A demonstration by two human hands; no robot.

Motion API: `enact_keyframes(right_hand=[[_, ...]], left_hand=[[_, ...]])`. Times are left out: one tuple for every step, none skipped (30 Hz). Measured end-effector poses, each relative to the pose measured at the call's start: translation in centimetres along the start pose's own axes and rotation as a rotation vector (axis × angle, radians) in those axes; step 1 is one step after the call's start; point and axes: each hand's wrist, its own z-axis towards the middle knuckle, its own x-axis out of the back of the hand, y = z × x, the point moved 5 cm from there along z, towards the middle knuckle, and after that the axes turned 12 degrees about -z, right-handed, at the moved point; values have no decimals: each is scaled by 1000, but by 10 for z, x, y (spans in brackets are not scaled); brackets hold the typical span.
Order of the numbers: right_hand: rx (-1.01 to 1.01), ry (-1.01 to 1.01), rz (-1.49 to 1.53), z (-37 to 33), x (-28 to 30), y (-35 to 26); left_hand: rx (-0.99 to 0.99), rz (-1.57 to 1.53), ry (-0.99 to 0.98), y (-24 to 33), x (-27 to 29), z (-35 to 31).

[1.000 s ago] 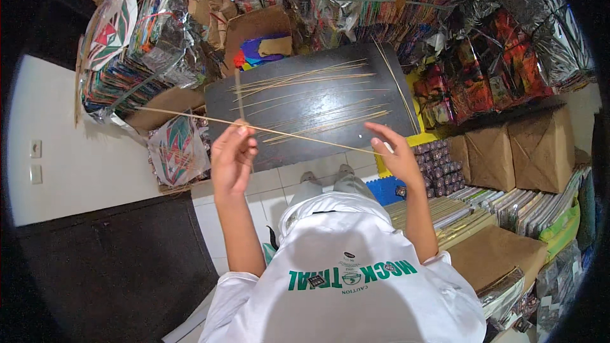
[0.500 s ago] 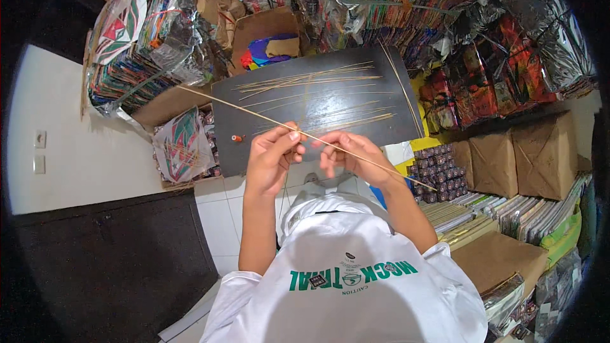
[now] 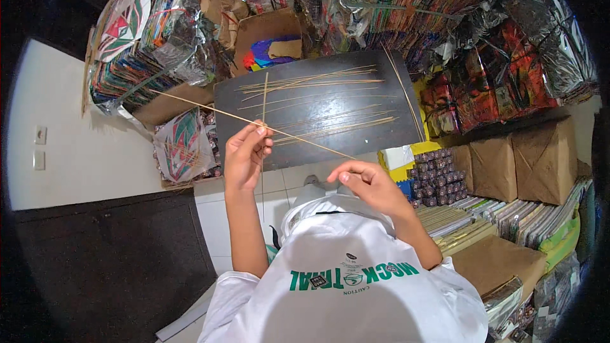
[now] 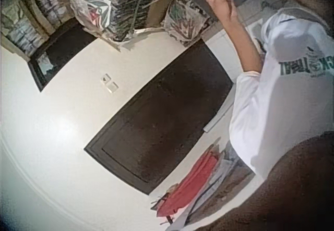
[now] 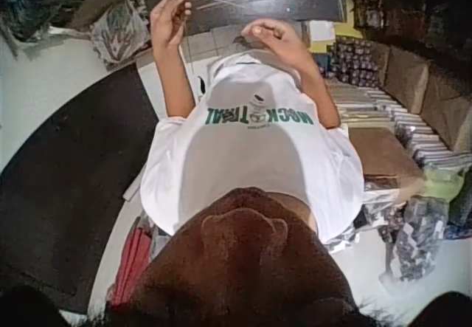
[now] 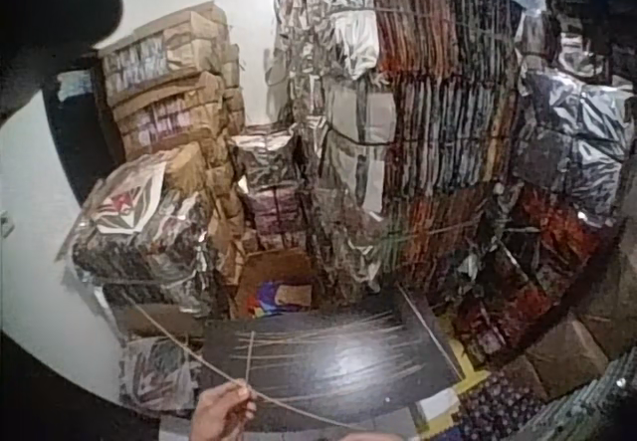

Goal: The person stands at a workbench and repeatedly picks up thin wooden sticks. They align the sticks in their hands, sometimes crossing them to form a frame-like structure, and then place them back onto the table. The process involves handling the sticks one by one or in small groups to arrange them on the surface.

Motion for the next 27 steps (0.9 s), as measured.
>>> enact_keyframes(right_hand=[[3, 41, -31, -3, 3, -1], [6, 83, -63, -5, 7, -3], [38, 130, -119, -8, 12, -10], [70, 176, -175, -12, 18, -19], [101, 222, -232, -16, 25, -25], [104, 244, -316, -19, 32, -28], [105, 266, -400, -21, 40, -30], [107, 287, -484, -23, 47, -33], [115, 297, -552, -24, 51, -40], [126, 307, -619, -25, 55, -51], [138, 315, -686, -26, 58, -58], [162, 341, -728, -25, 60, -62], [188, 330, -768, -24, 61, -67], [214, 318, -808, -25, 62, -73], [241, 306, -848, -25, 62, -78], [236, 306, -838, -26, 64, -82], [232, 306, -829, -27, 65, -85], [228, 305, -819, -27, 66, -89], [220, 296, -821, -28, 66, -93], [213, 286, -823, -28, 66, -98], [205, 276, -825, -27, 66, -102], [211, 268, -834, -26, 64, -107], [217, 261, -844, -25, 62, -111], [223, 254, -853, -23, 59, -113], [243, 252, -858, -20, 57, -114], [262, 249, -863, -17, 55, -114], [282, 247, -869, -13, 52, -114]], left_hand=[[-9, 3, 8, 1, 3, 1], [-17, 6, 16, 1, 7, 2], [-25, 9, 25, 2, 11, 4], [-31, 7, 30, 3, 15, 5], [-37, 5, 36, 4, 18, 6], [-43, 3, 43, 4, 20, 7], [-52, 33, 62, 5, 19, 7], [-61, 62, 82, 5, 17, 7], [-71, 90, 102, 5, 16, 7], [-71, 107, 106, 4, 15, 7], [-71, 124, 111, 3, 14, 7], [-72, 141, 116, 2, 13, 7], [-76, 160, 104, 1, 9, 7], [-80, 179, 93, -1, 5, 8], [-84, 199, 83, -2, 2, 8], [-90, 192, 80, -2, 0, 9], [-96, 185, 78, -3, -2, 9], [-103, 179, 76, -3, -4, 10], [-105, 182, 71, -3, -6, 11], [-107, 186, 65, -4, -9, 12], [-109, 190, 59, -5, -13, 13], [-99, 207, 31, -7, -16, 13], [-88, 223, 3, -10, -21, 14], [-77, 240, -26, -13, -26, 14], [-62, 242, -47, -17, -33, 12], [-48, 245, -67, -20, -43, 8], [-34, 248, -88, -24, -49, 5]])
